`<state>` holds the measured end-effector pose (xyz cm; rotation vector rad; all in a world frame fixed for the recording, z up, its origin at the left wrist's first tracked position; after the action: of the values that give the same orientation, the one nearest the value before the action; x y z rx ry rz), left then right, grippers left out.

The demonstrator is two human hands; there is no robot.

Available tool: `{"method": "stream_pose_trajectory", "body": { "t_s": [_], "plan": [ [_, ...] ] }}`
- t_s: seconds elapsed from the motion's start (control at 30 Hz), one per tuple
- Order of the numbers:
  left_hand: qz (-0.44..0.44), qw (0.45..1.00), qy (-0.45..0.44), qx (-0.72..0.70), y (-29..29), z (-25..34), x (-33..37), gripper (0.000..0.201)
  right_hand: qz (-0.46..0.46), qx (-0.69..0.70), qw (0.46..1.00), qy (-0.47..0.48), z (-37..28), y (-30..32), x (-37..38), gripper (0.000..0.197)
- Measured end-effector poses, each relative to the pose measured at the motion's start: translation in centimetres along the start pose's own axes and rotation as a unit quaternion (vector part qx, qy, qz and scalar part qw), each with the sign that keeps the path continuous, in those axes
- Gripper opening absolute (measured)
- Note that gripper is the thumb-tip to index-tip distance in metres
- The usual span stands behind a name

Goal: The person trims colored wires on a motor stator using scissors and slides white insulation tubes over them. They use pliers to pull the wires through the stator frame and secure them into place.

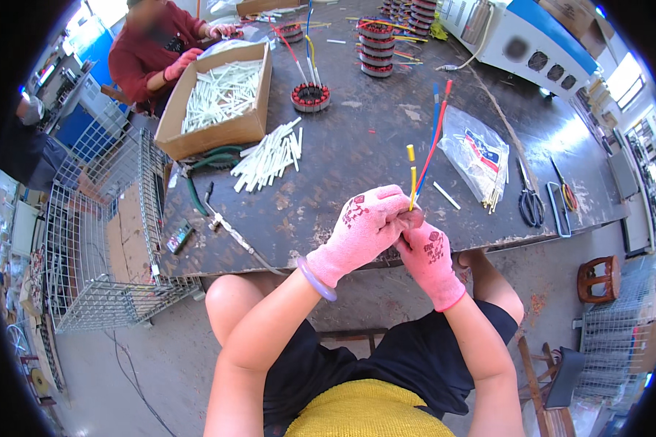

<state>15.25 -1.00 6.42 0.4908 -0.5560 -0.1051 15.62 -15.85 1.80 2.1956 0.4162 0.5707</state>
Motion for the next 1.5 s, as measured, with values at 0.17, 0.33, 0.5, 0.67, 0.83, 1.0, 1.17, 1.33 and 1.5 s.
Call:
{"method": "stream_pose_trajectory", "body": {
  "t_s": [0.17, 0.33, 0.5, 0.67, 0.83, 1.0, 1.17, 1.33, 1.5],
  "plan": [
    [0.017, 0.974, 0.218, 0.062, 7.3, -3.7, 0.3, 0.026, 0.071, 0.114, 0.99, -0.048, -1.4, 2.6, -2.2, 0.031],
    [-0.017, 0.79, 0.315, 0.525, 13.4, -11.9, -2.1, 0.028, 0.052, 0.215, 0.975, -0.028, -1.5, 0.4, -5.2, 0.028],
    [-0.04, 0.775, 0.298, 0.556, 11.6, -13.5, -1.3, 0.025, 0.027, 0.26, 0.964, -0.059, -1.9, 0.5, -6.0, 0.025],
    [-0.022, 0.798, 0.278, 0.534, 12.0, -12.8, -1.8, 0.02, 0.03, 0.254, 0.966, -0.04, -1.7, 0.3, -6.8, 0.023],
    [0.069, 0.93, 0.327, 0.153, 13.2, -7.5, -3.8, 0.021, -0.028, 0.308, 0.948, -0.075, -2.8, 0.6, -7.0, 0.028],
    [0.097, 0.847, 0.377, -0.362, 6.0, -0.6, -8.4, 0.025, -0.085, 0.551, 0.809, -0.186, -6.0, -1.2, -4.2, 0.034],
    [0.113, 0.811, 0.389, -0.423, 1.8, -0.1, -11.4, 0.03, -0.143, 0.681, 0.682, -0.225, -6.6, -2.1, -4.7, 0.025],
    [0.026, 0.949, 0.291, -0.12, 1.4, 0.8, -8.3, 0.029, -0.101, 0.625, 0.702, -0.326, -1.8, -2.4, -9.8, 0.023],
    [-0.045, 0.969, -0.035, 0.241, 0.3, -0.2, -4.7, 0.036, -0.024, 0.606, 0.699, -0.379, 1.5, -4.4, -12.5, 0.024]
  ]
}}
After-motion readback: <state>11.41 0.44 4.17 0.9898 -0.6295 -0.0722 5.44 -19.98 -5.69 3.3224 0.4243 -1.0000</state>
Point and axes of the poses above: each hand's wrist, its own x-axis towards the middle knuckle, its own y-axis out of the back of the hand, z = x × y, the point moved 4 cm from there along x, towards the middle knuckle, and after that the axes turned 6 degrees about x, right-handed, at the moved point
